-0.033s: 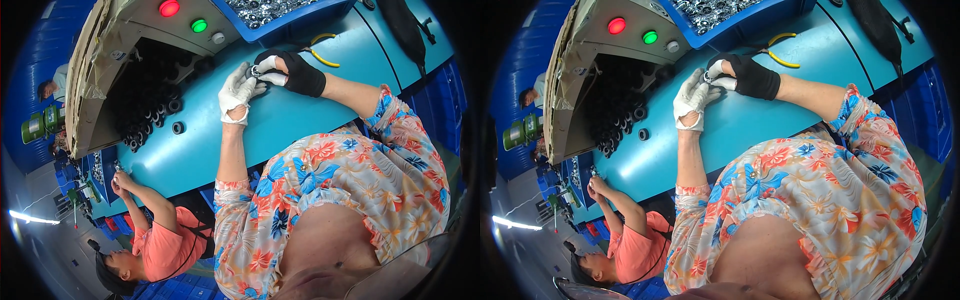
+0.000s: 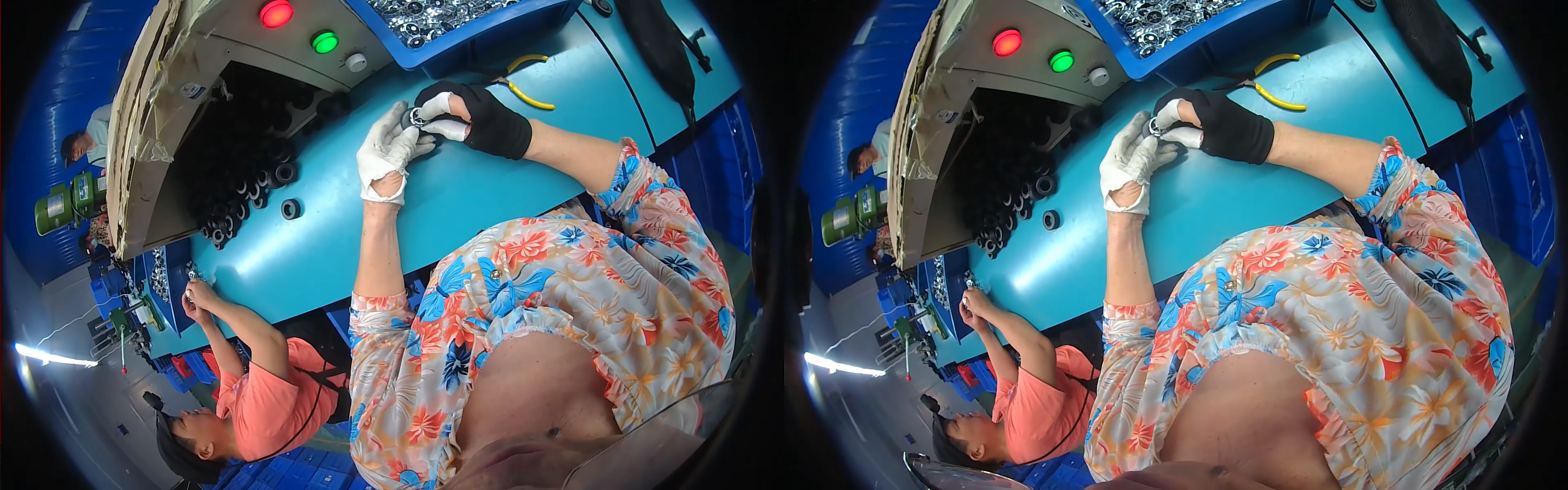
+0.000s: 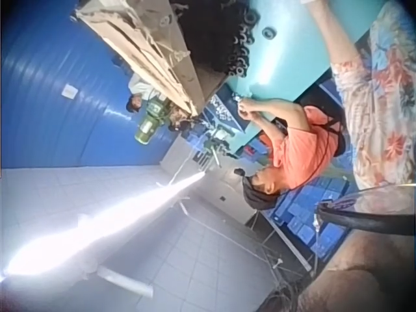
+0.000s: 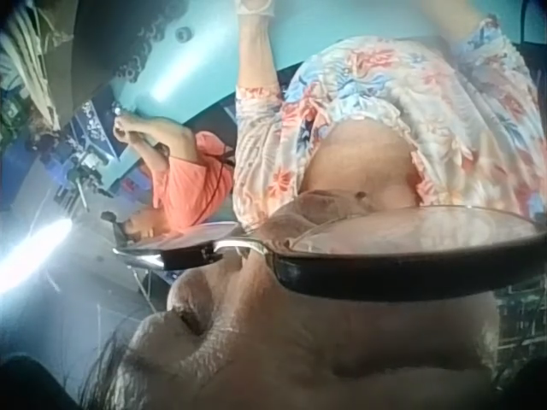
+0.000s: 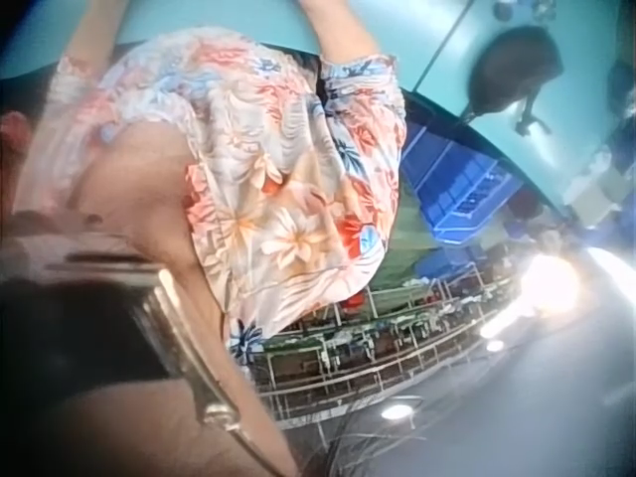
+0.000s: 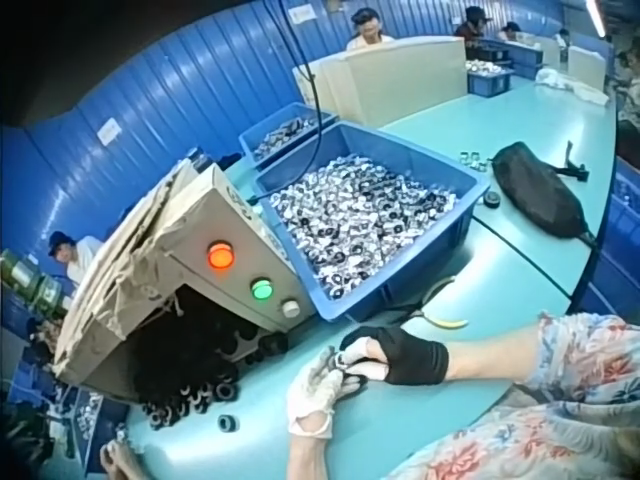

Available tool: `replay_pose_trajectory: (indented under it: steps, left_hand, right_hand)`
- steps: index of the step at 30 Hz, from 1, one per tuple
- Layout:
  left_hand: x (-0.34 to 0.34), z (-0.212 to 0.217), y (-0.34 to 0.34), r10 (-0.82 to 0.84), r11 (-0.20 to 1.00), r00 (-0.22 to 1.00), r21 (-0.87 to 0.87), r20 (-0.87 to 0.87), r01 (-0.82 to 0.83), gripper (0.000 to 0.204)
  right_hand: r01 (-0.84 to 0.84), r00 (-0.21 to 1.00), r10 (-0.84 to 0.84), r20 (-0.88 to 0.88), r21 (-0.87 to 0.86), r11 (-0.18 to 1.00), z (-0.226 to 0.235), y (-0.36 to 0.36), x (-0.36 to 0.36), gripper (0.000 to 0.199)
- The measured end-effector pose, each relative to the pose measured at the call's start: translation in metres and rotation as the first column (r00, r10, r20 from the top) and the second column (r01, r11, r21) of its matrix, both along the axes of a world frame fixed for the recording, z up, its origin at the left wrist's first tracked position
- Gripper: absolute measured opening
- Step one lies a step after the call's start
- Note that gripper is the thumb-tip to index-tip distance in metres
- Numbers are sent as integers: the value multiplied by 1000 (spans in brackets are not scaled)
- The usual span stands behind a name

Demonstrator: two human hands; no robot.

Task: Assembling small mechanical components by inserting rubber seals into metal housings and using an assembly press.

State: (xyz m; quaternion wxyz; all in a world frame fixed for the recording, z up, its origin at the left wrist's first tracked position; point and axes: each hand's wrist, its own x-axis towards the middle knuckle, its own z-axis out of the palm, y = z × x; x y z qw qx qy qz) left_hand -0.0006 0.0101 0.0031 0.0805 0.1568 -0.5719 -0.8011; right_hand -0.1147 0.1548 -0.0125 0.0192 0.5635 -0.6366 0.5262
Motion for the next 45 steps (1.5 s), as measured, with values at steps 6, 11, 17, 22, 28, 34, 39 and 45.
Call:
replay_pose_trajectory:
  steps: [6, 11, 17, 22, 28, 34, 39, 45]
  left_hand:
    - [1, -1, 1, -16, 999, 998, -30, -60, 14, 53]
    - [0, -1, 8, -2, 999, 994, 38, -111, 7, 52]
    - [0, -2, 6, 47, 999, 998, 28, -50, -45, 48]
    - [-1, 2, 10, 37, 997, 994, -61, -100, -43, 45]
    - [1, 1, 9, 2, 970, 998, -242, -69, -18, 45]
    - [2, 1, 7, 20, 976, 999, -215, -50, -30, 44]
    - [5, -1, 0, -94, 978, 995, -193, -40, 85, 47]
    - [4, 5, 4, -96, 988, 995, -122, -14, 94, 44]
  right_hand:
    - [-28, 1000, 28, -4, -6, 1000, 1, -2, 3, 21]
    - [-33, 999, 33, -5, -20, 999, 0, 1, 5, 21]
    - [-41, 967, 57, 247, -70, 997, 10, -2, 10, 29]
    - [-109, 910, 52, 412, 116, 987, 3, 0, 7, 51]
    - [-156, 895, -12, 446, 339, 928, 10, 2, 3, 51]
    - [-412, 727, 141, 672, 262, 873, 27, 10, -6, 51]
    - [-215, 878, 23, 478, 352, 911, 25, 7, 0, 33]
    - [-234, 843, 84, 531, 222, 946, 18, 7, 0, 27]
